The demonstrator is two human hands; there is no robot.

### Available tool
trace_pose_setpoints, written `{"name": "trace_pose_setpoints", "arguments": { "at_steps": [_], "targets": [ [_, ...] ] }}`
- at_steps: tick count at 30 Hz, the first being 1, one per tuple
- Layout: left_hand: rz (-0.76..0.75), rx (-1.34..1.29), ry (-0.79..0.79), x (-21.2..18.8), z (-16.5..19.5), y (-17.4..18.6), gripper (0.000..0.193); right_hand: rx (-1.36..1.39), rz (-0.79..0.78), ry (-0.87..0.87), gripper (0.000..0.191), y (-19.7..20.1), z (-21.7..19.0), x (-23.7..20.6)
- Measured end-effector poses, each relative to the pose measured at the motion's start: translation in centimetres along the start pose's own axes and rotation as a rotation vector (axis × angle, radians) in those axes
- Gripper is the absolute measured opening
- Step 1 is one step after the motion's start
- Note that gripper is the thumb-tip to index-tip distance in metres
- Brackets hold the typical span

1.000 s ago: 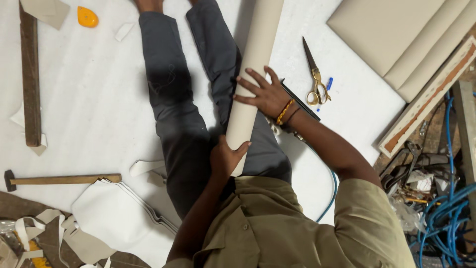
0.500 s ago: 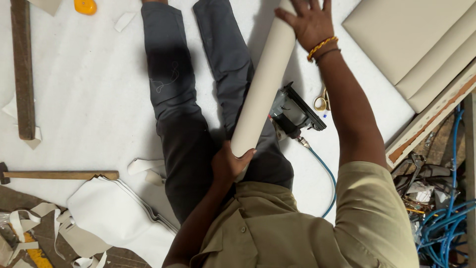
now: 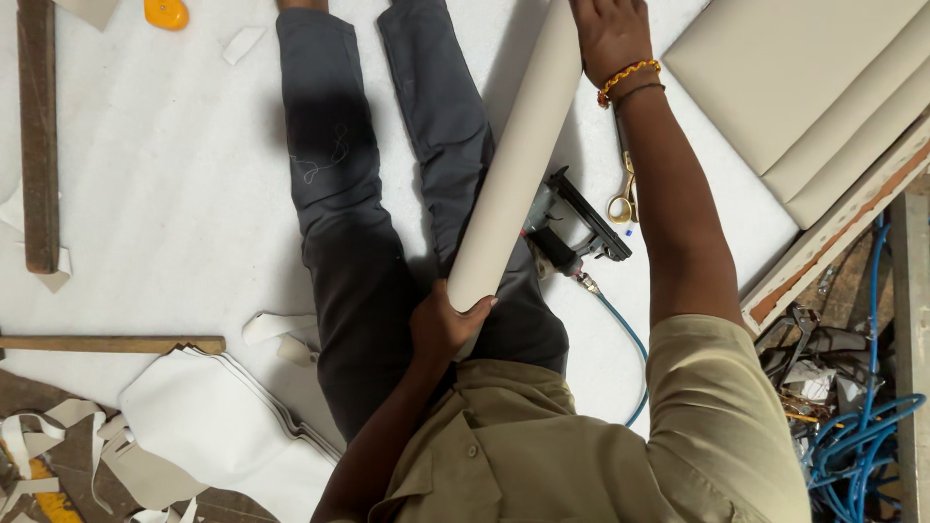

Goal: The person sits on the floor and wraps fabric around a long wooden strip, folding it over the edges. They staple the fabric to the wood using a pneumatic nail gun, then trim excess fabric with scissors and tap the work with a hammer.

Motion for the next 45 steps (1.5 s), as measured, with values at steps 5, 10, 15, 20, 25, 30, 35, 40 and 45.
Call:
{"name": "trace_pose_setpoints", "arguments": {
  "at_steps": [5,10,15,20,25,30,35,40,45],
  "targets": [
    [0.006,0.013,-0.004,-0.3,0.1,0.4,0.062,0.173,-0.09,-0.083,0.062,-0.3,0.3,-0.4],
    [0.018,-0.05,-0.03,-0.6,0.1,0.9,0.063,0.087,-0.143,-0.113,0.07,-0.5,-1.2,-0.8],
    [0.003,0.017,0.016,-0.6,-0.6,0.4,0.066,0.068,-0.243,-0.044,0.068,-0.4,-5.7,-3.0],
    [-0.022,0.121,0.061,-0.9,-1.7,-0.2,0.071,0.006,-0.287,0.072,0.062,2.3,-12.3,-8.9],
    [-0.026,0.109,0.064,-1.3,-2.5,-0.4,0.073,0.106,-0.336,0.164,0.063,6.0,-22.1,-14.8],
    [-0.077,0.089,0.057,-1.6,-3.5,-1.0,0.072,0.255,-0.338,0.269,0.061,10.3,-29.9,-19.3],
    [-0.23,-0.228,-0.157,-2.7,-3.7,-0.4,0.075,0.364,-0.259,0.338,0.069,12.8,-31.2,-21.2],
    [-0.535,-0.654,-0.029,-5.4,-5.0,0.0,0.067,1.161,-0.09,-0.079,0.047,11.2,-26.5,-22.8],
    [-0.564,-0.645,-0.062,-7.8,-3.8,0.4,0.07,1.5,0.043,-0.412,0.051,6.7,-26.3,-24.2]
  ]
}}
Point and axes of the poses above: each hand's wrist, its own x-axis towards the middle knuckle, its own y-axis out of the back of the hand, z = x × y, the point moved 7 cm from there along x, towards the middle knuckle, and after that the axes turned 7 degrees about -z, right-handed, at the moved point
